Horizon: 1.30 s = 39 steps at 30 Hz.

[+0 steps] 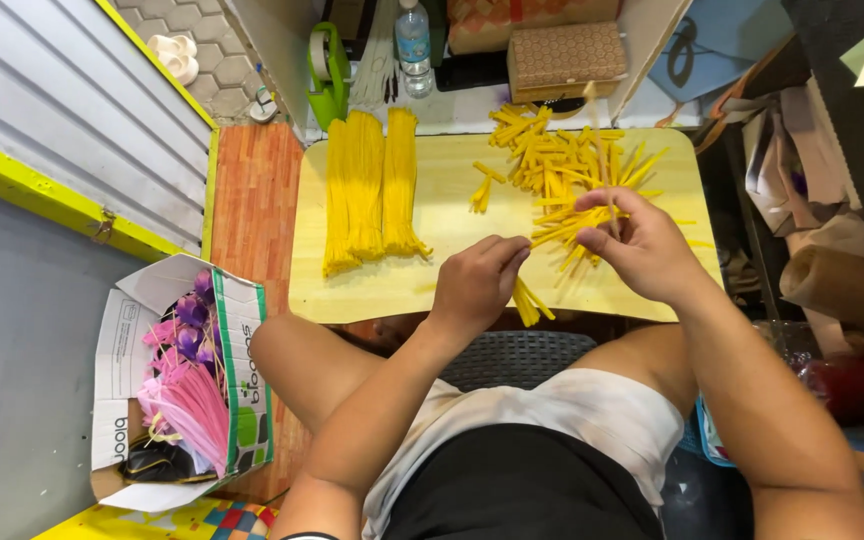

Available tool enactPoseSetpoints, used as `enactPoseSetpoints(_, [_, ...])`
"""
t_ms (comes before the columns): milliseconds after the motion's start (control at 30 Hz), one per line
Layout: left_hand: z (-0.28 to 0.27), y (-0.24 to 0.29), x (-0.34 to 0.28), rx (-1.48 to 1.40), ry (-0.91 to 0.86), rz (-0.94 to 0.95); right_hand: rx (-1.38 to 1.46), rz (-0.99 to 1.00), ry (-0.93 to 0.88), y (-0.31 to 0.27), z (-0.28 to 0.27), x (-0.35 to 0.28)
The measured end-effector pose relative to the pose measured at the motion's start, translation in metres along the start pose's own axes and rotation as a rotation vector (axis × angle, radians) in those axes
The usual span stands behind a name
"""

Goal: The person sits cross-legged and repeatedly picks up yellow craft stems from a table. They fold each stem in half and tie it with a thin yellow string, then place the tied stem into a pile on the table.

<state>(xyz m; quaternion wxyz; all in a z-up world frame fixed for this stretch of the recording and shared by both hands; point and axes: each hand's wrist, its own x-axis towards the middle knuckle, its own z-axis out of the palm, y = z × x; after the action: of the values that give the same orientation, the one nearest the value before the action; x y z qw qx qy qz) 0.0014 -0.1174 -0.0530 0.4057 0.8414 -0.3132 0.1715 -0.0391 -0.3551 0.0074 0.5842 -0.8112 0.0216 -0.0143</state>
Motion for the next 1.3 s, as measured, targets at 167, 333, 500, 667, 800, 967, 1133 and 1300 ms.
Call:
enactPoseSetpoints(167, [-0.019,0.008,-0.014,-0.049,-0.026,-0.009,0.268,-0.132,-0.053,0.047,0.007,0.001])
enactPoseSetpoints(333, [-0.025,0.008,-0.017,-0.055,-0.067,-0.023,0.346,-0.169,-0.075,0.034,0.017,-0.002])
enactPoseSetpoints(500, [-0.034,0.014,-0.015,-0.072,-0.133,-0.068,0.403,-0.169,-0.133,0.045,0.019,-0.002])
enactPoseSetpoints(667, [-0.040,0.018,-0.014,-0.078,-0.138,-0.050,0.372,-0.196,-0.084,0.049,0.019,-0.002])
enactPoseSetpoints(800, [-0.043,0.021,-0.013,-0.084,-0.153,-0.057,0.347,-0.232,-0.053,0.048,0.019,-0.006])
enactPoseSetpoints(967, [-0.040,0.018,-0.015,-0.099,-0.147,-0.053,0.274,-0.237,0.022,0.034,0.018,-0.011])
enactPoseSetpoints(1133, [-0.029,0.009,-0.023,-0.145,-0.113,-0.041,0.133,-0.240,0.154,0.010,0.016,-0.017])
enactPoseSetpoints(1300, [-0.032,0.004,-0.028,-0.240,-0.185,-0.096,-0.176,-0.278,0.383,0.027,0.006,-0.015])
